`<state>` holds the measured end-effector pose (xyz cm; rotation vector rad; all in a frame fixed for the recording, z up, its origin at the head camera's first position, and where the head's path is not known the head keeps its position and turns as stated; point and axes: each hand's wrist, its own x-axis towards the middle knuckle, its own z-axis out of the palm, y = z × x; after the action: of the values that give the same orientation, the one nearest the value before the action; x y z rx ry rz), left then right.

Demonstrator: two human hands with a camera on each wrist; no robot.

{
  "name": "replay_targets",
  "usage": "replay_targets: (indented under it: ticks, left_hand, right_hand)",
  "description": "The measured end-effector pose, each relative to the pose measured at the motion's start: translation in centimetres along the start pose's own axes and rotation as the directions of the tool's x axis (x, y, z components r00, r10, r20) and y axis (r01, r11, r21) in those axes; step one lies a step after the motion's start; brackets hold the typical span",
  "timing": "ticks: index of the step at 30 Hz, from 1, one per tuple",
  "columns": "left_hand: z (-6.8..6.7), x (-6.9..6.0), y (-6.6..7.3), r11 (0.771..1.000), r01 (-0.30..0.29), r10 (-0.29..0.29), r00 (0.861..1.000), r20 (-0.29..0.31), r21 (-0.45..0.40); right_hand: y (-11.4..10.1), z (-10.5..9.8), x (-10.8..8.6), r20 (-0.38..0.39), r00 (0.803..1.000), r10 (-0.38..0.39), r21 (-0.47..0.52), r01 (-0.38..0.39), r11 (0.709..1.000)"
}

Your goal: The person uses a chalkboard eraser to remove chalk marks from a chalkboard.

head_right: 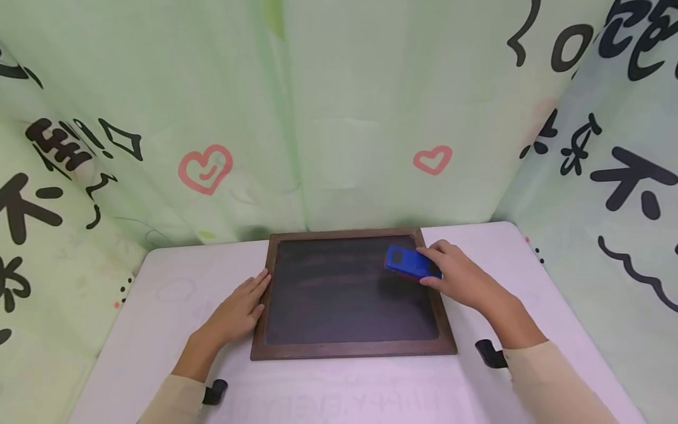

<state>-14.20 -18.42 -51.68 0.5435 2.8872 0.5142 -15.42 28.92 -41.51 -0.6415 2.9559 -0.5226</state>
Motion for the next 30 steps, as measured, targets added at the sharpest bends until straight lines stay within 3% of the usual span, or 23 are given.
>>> replay_targets:
  ticks: [8,17,25,30]
  left_hand:
    - [-0.7,-0.1,-0.3,1.0,-0.01,0.01,1.0,-0.014,-0.002]
    - [-0.3,0.0,-0.3,1.0,-0.019,0.019,1.0,-0.014,-0.011]
    - [-0.1,0.0,-0.2,1.0,-0.014,0.014,1.0,-0.014,-0.003]
    - [0.0,0.1,-0.2,1.0,-0.016,0.016,1.0,-0.015,0.0]
  right_hand:
    - [0.9,-2.0,0.3,-0.126,0.99,0.066,0.025,-0.063,0.998]
    - [2.8,-1.9,-0.5,-0.156,0.961,0.23,0.049,-0.225,0.973]
    - [4.8,-0.3,-1.1,-0.179,0.919,0.352,0.074,-0.344,0.936]
    - [5.9,0.9,-1.6,-0.183,0.879,0.441,0.097,-0.43,0.898]
